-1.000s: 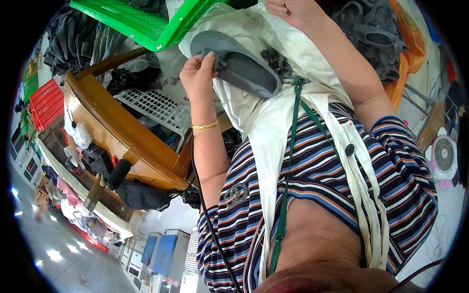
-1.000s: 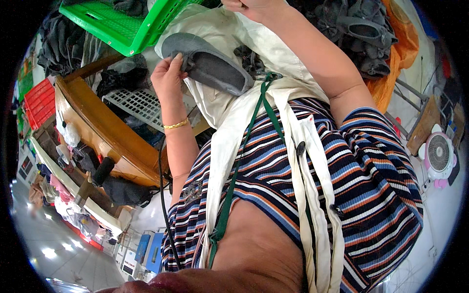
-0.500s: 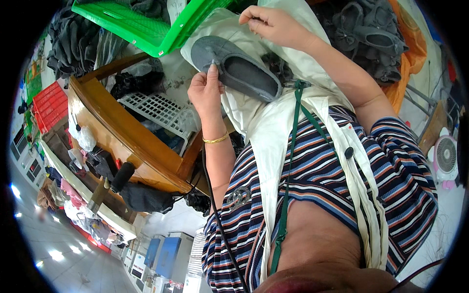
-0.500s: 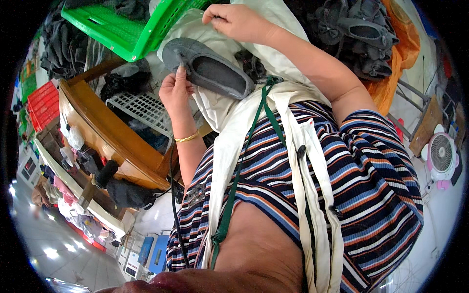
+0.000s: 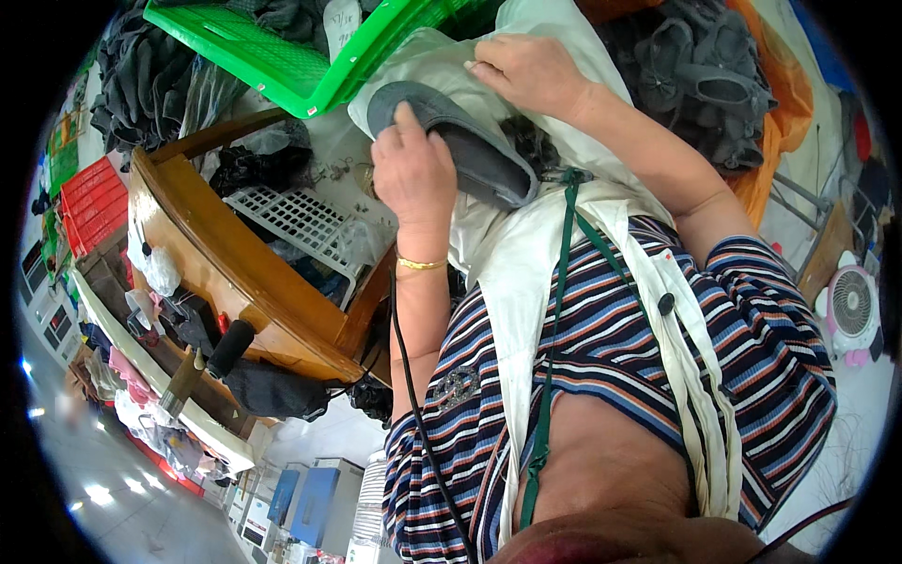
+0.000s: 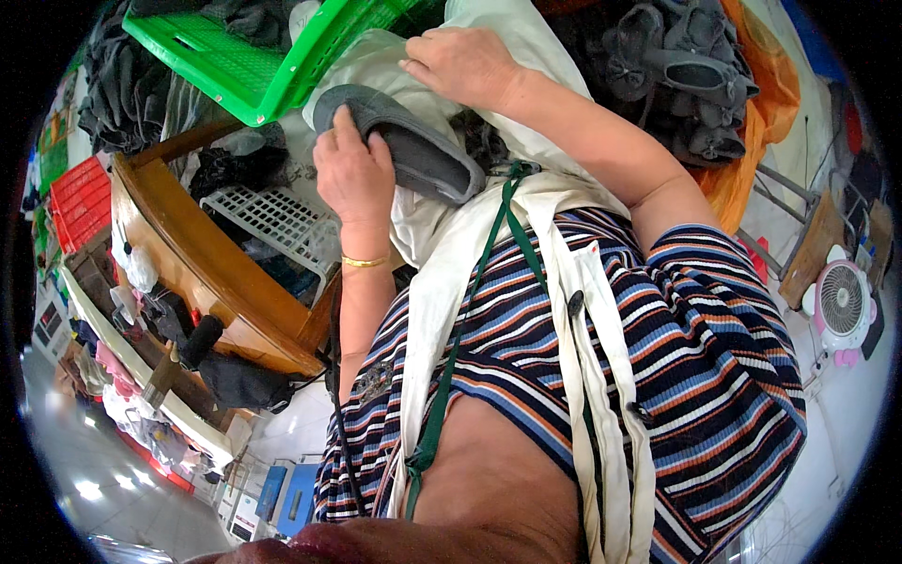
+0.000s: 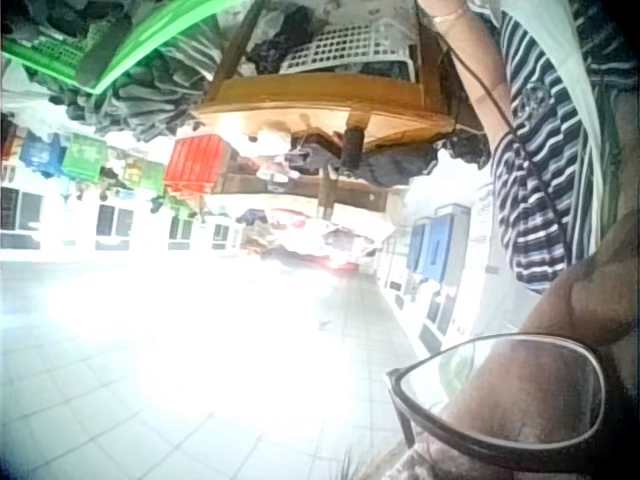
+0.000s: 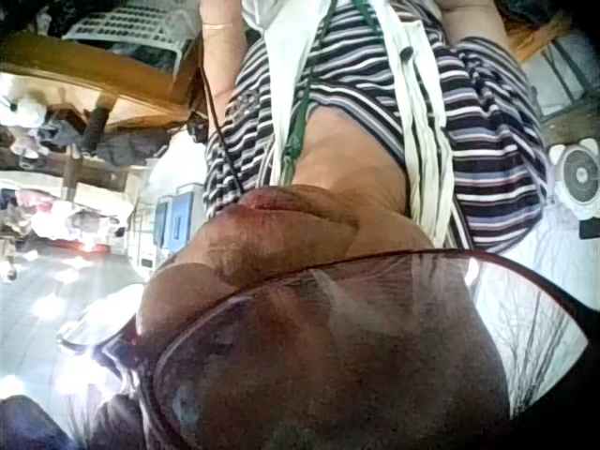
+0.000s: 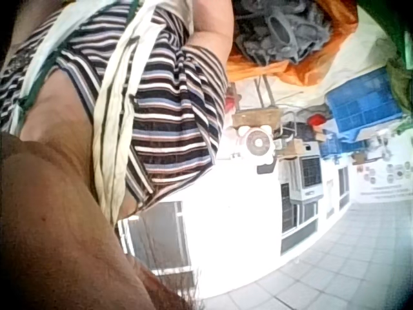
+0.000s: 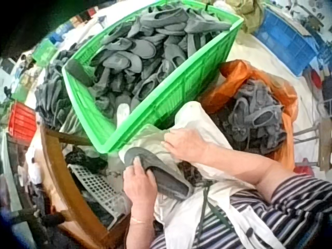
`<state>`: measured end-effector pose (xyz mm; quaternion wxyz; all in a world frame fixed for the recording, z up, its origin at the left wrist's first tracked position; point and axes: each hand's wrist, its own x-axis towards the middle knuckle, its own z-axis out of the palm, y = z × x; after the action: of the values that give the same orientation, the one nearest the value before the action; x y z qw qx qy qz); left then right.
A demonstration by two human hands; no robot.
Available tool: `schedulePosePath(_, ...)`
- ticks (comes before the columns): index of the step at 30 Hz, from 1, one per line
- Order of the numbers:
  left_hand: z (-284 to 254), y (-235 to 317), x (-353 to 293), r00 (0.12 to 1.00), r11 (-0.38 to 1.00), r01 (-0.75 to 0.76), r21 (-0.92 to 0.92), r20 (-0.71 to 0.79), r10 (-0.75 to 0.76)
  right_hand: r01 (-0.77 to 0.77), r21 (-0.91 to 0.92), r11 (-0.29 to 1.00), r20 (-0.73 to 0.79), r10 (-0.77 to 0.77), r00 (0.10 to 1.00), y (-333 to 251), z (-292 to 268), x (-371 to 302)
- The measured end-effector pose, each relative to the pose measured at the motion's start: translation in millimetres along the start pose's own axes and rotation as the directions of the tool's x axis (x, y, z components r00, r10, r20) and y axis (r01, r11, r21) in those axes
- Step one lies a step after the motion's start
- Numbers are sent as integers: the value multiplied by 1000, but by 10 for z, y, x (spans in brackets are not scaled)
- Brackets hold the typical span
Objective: The person sits on the floor and sews the opening of a grey slipper using a needle and thread. They repeatedly pull the thread to tighten the seam and place the finished slipper into a green basket.
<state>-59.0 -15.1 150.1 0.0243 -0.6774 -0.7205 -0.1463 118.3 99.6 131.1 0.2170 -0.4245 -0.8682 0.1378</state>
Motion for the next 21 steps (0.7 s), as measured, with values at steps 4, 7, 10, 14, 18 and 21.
schedulePosePath(4,167,-113,-49,986,968,158,-195,-19,-165,26,340,940,-207,48,977,-89,150,160)
schedulePosePath(7,223,-151,-41,970,910,230,-343,9,-242,-199,894,402,60,334,941,-470,336,272)
schedulePosePath(10,271,-173,-49,966,889,232,-396,-18,-260,-292,927,-235,351,270,897,-798,516,358)
schedulePosePath(14,337,-266,-110,974,904,160,-395,-84,-209,-407,794,-452,526,174,833,-892,380,356)
schedulePosePath(18,427,-272,25,972,915,5,-403,-214,-100,-309,876,-370,413,247,877,-1036,11,241)
schedulePosePath(21,384,-178,174,974,943,-71,-326,-225,-4,-254,913,-320,347,282,894,-826,3,256)
